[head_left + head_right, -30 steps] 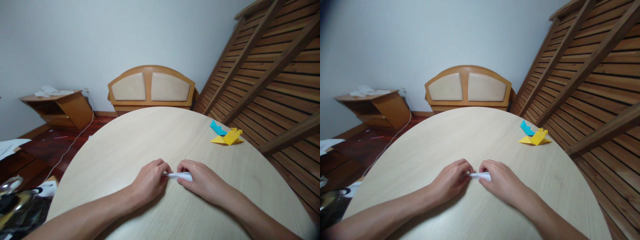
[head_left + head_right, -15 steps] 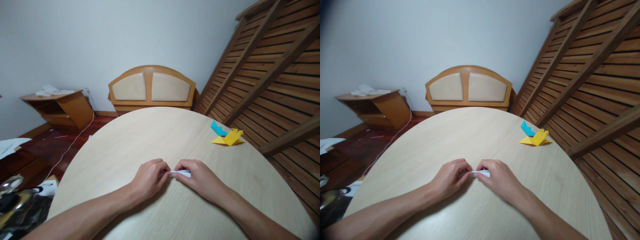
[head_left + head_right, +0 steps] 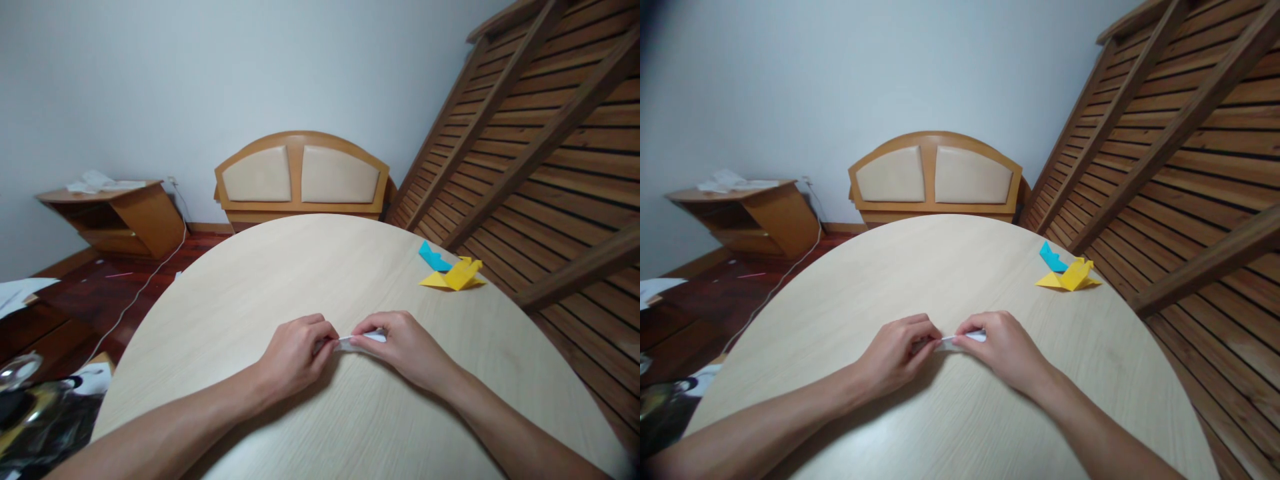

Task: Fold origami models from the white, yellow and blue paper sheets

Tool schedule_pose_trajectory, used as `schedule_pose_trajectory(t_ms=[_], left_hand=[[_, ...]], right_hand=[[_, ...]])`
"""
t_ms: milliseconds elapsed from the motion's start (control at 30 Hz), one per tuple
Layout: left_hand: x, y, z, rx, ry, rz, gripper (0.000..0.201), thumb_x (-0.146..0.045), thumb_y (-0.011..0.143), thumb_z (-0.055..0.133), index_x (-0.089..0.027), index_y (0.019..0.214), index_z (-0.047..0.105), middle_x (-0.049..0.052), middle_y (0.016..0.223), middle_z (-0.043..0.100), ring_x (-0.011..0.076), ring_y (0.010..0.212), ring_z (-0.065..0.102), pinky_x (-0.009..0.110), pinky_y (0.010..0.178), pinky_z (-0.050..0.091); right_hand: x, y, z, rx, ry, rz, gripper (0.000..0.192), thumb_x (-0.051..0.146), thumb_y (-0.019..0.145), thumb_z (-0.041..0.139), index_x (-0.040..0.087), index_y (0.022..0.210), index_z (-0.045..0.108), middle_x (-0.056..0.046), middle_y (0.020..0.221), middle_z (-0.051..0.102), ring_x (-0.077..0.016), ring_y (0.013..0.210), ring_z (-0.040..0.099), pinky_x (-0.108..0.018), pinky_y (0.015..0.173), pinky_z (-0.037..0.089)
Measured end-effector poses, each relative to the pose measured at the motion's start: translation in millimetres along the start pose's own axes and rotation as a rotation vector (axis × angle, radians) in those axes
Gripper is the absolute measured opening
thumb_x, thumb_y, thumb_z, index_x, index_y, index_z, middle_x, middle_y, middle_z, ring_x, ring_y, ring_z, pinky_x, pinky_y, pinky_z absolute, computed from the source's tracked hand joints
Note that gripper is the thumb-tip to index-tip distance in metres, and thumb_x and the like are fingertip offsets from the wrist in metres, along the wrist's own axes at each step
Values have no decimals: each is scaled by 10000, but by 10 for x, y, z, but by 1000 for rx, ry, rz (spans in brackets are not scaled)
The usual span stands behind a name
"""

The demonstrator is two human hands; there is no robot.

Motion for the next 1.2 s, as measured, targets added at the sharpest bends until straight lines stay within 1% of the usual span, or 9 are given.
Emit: schedule_pose_trajectory(t_ms=[167, 433, 600, 667, 767, 900, 1033, 1100, 1200], left_hand=[[9, 26, -34, -17, -6, -67, 178, -205, 925, 527, -186, 882, 698, 25, 810, 661, 146, 707, 581, 263, 640, 406], [-1, 20, -37, -5, -16, -61, 211, -237, 949, 522, -184, 887, 717, 30, 821, 687, 137, 689, 584, 250, 621, 392], [37, 41, -48, -12, -122, -148, 230, -264, 945, 531, -181, 865, 730, 35, 785, 700, 137, 656, 575, 256, 602, 403], [70, 50, -46, -12, -177, -187, 250, -286, 948, 526, -178, 851, 730, 38, 764, 700, 137, 640, 573, 257, 582, 399], [110, 58, -45, -12, -234, -224, 267, -304, 949, 524, -174, 838, 730, 44, 737, 695, 140, 629, 573, 258, 564, 393], [104, 49, -44, -3, -231, -233, 253, -293, 941, 535, -174, 835, 732, 38, 733, 693, 136, 620, 566, 257, 568, 392], [29, 27, -31, 1, -186, -176, 234, -276, 934, 545, -180, 846, 740, 26, 740, 689, 132, 626, 556, 253, 584, 395], [-12, 24, -24, 7, -177, -150, 231, -273, 934, 547, -181, 851, 742, 25, 752, 691, 131, 634, 556, 249, 589, 395], [-42, 34, -27, 25, -186, -161, 240, -295, 943, 550, -182, 861, 745, 26, 765, 700, 130, 631, 558, 244, 582, 389]], right_hand=[[-47, 6, -88, -7, 18, 12, 208, 354, 900, 639, 203, 859, 776, -33, 837, 770, -192, 751, 672, -286, 686, 465], [23, 8, -1, 21, 24, -13, 203, 319, 918, 602, 194, 852, 747, -19, 801, 732, -163, 708, 610, -268, 650, 423], [-107, 35, -137, 12, 99, 48, 255, 362, 927, 579, 175, 827, 719, -19, 777, 697, -167, 712, 598, -268, 621, 415], [-193, 60, -209, -32, 116, 63, 263, 381, 925, 576, 172, 827, 703, -22, 784, 691, -172, 719, 603, -277, 633, 430], [-291, 89, -297, -189, 104, 57, 268, 407, 925, 573, 173, 855, 686, -40, 821, 699, -194, 773, 627, -310, 704, 470], [-225, 63, -251, -314, 46, -10, 274, 400, 953, 547, 188, 1040, 698, -93, 1050, 725, -232, 971, 653, -379, 865, 499], [8, 4, -9, -146, -143, -198, 253, 330, 893, 666, 222, 1120, 696, -80, 1131, 725, -248, 1074, 636, -419, 968, 456], [83, -9, 84, -60, -184, -218, 148, 309, 920, 645, 227, 1017, 722, -51, 1012, 750, -227, 975, 662, -393, 912, 456], [92, -4, 94, 4, -176, -186, 167, 314, 962, 598, 228, 915, 733, -19, 897, 751, -197, 866, 667, -356, 852, 440]])
Point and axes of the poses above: each hand's wrist, its own y-axis towards the middle knuckle, its own z-axis out of the palm, x = y × z, the point moved 1 cm from there along y, towards the middle knuckle
